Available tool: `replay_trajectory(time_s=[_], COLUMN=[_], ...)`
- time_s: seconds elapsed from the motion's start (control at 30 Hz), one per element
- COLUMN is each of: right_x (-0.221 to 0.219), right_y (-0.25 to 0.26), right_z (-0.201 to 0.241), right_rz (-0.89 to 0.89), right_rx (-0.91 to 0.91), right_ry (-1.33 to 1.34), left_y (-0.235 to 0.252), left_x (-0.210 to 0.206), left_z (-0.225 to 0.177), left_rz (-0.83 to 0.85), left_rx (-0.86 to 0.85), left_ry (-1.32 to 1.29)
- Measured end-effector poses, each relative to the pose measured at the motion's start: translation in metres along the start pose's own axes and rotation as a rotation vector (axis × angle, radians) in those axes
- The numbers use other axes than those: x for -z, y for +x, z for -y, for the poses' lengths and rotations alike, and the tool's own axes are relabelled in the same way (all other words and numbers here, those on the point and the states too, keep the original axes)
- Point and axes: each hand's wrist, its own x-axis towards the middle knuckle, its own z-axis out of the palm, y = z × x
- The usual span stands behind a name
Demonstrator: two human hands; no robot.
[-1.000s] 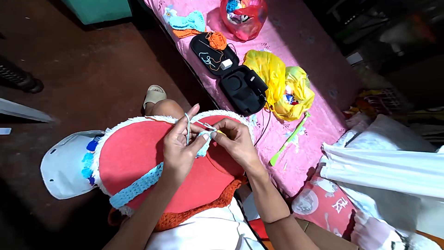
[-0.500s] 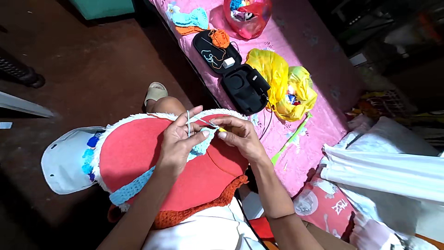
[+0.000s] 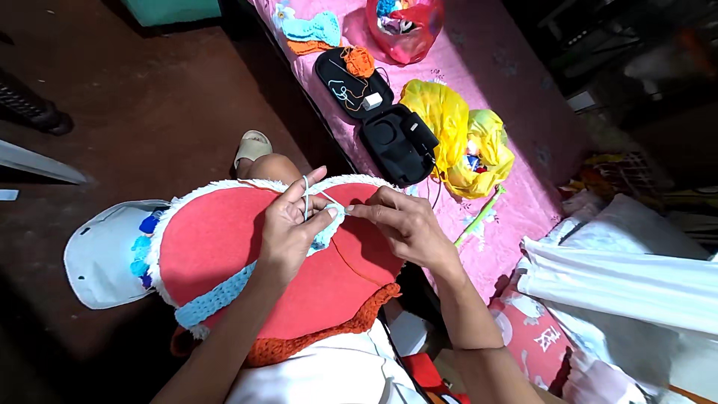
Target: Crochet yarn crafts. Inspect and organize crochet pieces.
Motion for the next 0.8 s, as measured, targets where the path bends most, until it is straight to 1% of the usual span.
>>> replay_trajectory(time_s=[0.23,0.4,0.53,0.63,0.7,0.77,0.8], right_x=[-0.004,-0.018,-0.030,-0.040,-0.047,-0.051,-0.052], right_y=[-0.004,-0.009,-0.011,-0.013,-0.012,-0.010,-0.008], right_z=[0.018,0.034,0.044,0.049,0.052,0.053,0.053], right_rz=[-0.046,-0.088,-0.154,-0.221,-0.266,-0.306,-0.318], right_rx=[-0.001,-0.089,-0.176,-0.246,-0.312,-0.402,-0.456], right_ry=[-0.237,-0.366,-0.403,-0.358,-0.259,-0.038,0.133], left_y=[-0.002,-0.005,-0.008,-0.010,-0.012,-0.014,-0.015], left_x=[-0.003,-0.009,-0.014,-0.017,-0.020,-0.023,-0.024], left_z=[0.001,0.002,0.008,0.012,0.018,0.025,0.028], left_rz=[-0.010,-0.052,-0.088,-0.125,-0.151,-0.157,-0.152], left_rx=[-0.050,-0.101,-0.164,-0.202,-0.260,-0.330,-0.353], left_ry=[0.051,0.173,0.250,0.295,0.326,0.352,0.351])
